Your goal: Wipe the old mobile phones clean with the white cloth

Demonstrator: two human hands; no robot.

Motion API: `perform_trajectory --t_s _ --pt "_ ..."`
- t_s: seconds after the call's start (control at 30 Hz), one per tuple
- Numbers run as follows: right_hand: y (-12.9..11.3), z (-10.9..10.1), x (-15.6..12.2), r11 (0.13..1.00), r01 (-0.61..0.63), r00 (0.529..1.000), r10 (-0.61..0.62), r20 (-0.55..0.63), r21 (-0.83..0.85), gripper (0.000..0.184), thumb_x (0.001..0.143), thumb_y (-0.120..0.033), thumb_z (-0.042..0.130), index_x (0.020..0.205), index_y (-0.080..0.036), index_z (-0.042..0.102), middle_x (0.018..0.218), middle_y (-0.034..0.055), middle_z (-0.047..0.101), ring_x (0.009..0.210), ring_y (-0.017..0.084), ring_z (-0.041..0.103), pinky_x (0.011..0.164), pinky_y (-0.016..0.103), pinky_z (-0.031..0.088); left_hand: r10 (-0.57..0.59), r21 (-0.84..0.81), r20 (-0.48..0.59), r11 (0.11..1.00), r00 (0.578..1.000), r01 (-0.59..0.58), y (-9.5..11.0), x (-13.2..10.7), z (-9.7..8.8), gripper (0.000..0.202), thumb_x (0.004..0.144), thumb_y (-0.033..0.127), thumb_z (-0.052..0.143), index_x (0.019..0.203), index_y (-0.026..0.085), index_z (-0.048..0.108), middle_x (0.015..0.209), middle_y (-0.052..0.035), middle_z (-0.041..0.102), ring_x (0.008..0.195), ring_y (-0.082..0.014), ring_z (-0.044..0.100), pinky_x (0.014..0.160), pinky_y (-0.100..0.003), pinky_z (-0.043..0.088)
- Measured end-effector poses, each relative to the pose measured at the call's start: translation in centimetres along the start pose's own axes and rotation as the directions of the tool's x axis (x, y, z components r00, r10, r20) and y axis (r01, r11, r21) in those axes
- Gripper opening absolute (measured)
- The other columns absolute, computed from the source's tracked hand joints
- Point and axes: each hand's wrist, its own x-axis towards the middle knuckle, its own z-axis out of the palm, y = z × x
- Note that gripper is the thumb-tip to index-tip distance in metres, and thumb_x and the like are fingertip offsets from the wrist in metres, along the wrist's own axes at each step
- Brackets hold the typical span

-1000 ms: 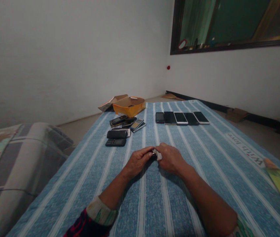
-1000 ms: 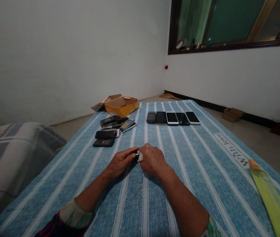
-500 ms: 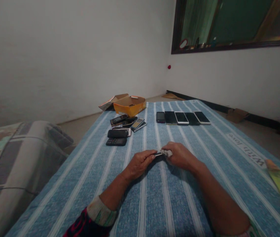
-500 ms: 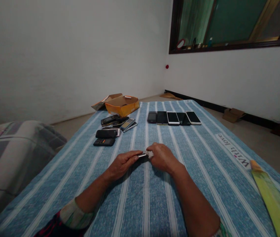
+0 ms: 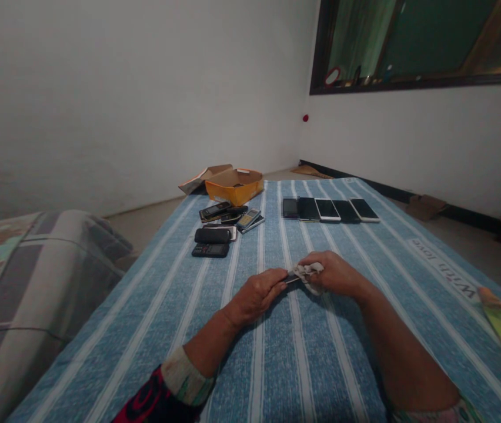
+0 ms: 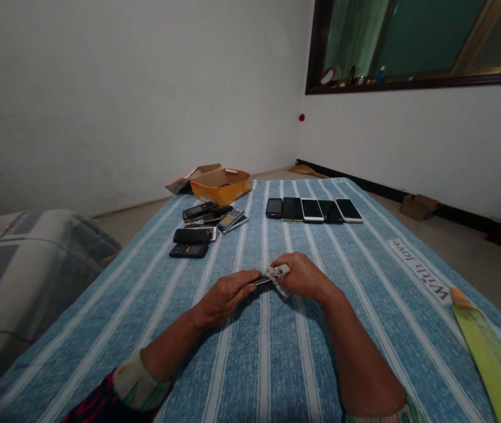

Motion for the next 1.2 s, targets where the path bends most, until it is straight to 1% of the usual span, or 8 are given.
perform_trajectory --t_s 0.17,0.33,0.43,0.53,0.67,0.87,1.03,1.2 --pt "0.5 -0.1 -0.1 0.984 -0.093 0.995 0.089 0.034 0.151 0.019 0.070 -0.008 0.055 0.077 -0.016 0.070 0.070 0.0005 0.066 0.061 0.012 0.056 0.057 0.023 0.040 0.027 0.010 0.001 1.000 1.000 -0.027 -0.1 0.0 0.4 0.032 0.100 0.035 0.036 0.114 0.019 0.059 0.108 -0.0081 0.068 0.101 -0.0203 0.063 0.093 -0.034 0.050" --pt "0.5 0.0 0.1 0.949 -0.170 0.980 0.192 -0.058 0.267 0.013 0.069 -0.009 0.053 0.069 -0.016 0.065 0.061 -0.0020 0.058 0.055 0.011 0.051 0.051 0.022 0.037 0.071 0.042 0.005 0.997 0.997 -0.071 -0.3 0.1 0.7 0.031 0.100 0.034 0.035 0.115 0.018 0.057 0.111 -0.0097 0.067 0.105 -0.0211 0.063 0.096 -0.036 0.050" --pt "0.3 0.0 0.3 0.970 -0.175 0.971 0.198 -0.132 0.166 0.014 0.070 -0.009 0.051 0.065 -0.017 0.061 0.060 -0.0016 0.056 0.056 0.012 0.050 0.053 0.023 0.036 0.105 0.080 0.007 0.991 0.994 -0.105 -0.4 0.1 0.9 0.031 0.100 0.033 0.035 0.114 0.017 0.057 0.116 -0.0116 0.066 0.110 -0.0218 0.061 0.097 -0.037 0.050" --pt "0.3 0.2 0.5 0.988 -0.148 0.973 0.139 -0.186 -0.039 0.015 0.071 -0.008 0.051 0.067 -0.017 0.063 0.069 0.0009 0.059 0.065 0.014 0.053 0.061 0.024 0.036 0.124 0.112 -0.014 0.986 0.992 -0.122 -0.4 0.1 1.3 0.030 0.100 0.032 0.036 0.114 0.016 0.056 0.117 -0.0137 0.065 0.112 -0.0230 0.061 0.097 -0.039 0.051" --pt "0.4 0.7 0.7 0.950 -0.164 0.973 0.112 -0.201 -0.265 0.017 0.074 -0.009 0.051 0.077 -0.017 0.067 0.081 0.0033 0.061 0.075 0.015 0.054 0.068 0.024 0.035 0.115 0.146 -0.031 0.983 0.993 -0.109 -0.7 0.1 1.8 0.026 0.098 0.029 0.040 0.116 0.017 0.055 0.121 -0.0137 0.063 0.116 -0.0234 0.059 0.099 -0.040 0.051" --pt "1.0 1.3 0.9 0.934 -0.146 0.982 0.097 -0.160 -0.327 0.027 0.079 -0.010 0.051 0.099 -0.015 0.068 0.099 0.0075 0.060 0.089 0.017 0.055 0.077 0.025 0.037 0.076 0.155 -0.020 0.985 0.997 -0.072 -1.0 0.2 2.5 0.026 0.090 0.025 0.057 0.115 0.016 0.056 0.126 -0.0155 0.061 0.123 -0.0267 0.055 0.101 -0.044 0.049" --pt "1.2 2.1 0.9 0.855 -0.166 0.985 0.125 -0.115 -0.492 0.024 0.083 -0.007 0.049 0.097 -0.014 0.068 0.100 0.0108 0.061 0.093 0.020 0.054 0.079 0.028 0.037 -0.006 0.122 -0.053 0.992 0.999 0.012 -0.4 0.2 2.1 0.042 0.083 0.022 0.065 0.122 0.020 0.050 0.126 -0.0125 0.060 0.120 -0.0264 0.056 0.102 -0.045 0.048" --pt "-0.3 4.5 1.0 0.772 -0.145 0.989 0.097 -0.111 -0.618 0.022 0.082 -0.005 0.050 0.093 -0.013 0.068 0.098 0.0134 0.062 0.094 0.025 0.053 0.079 0.033 0.038 -0.104 0.246 -0.119 0.961 0.987 0.130 -0.1 0.2 1.8 0.049 0.078 0.035 0.071 0.119 0.017 0.051 0.117 -0.0141 0.062 0.113 -0.0317 0.058 0.098 -0.050 0.047"
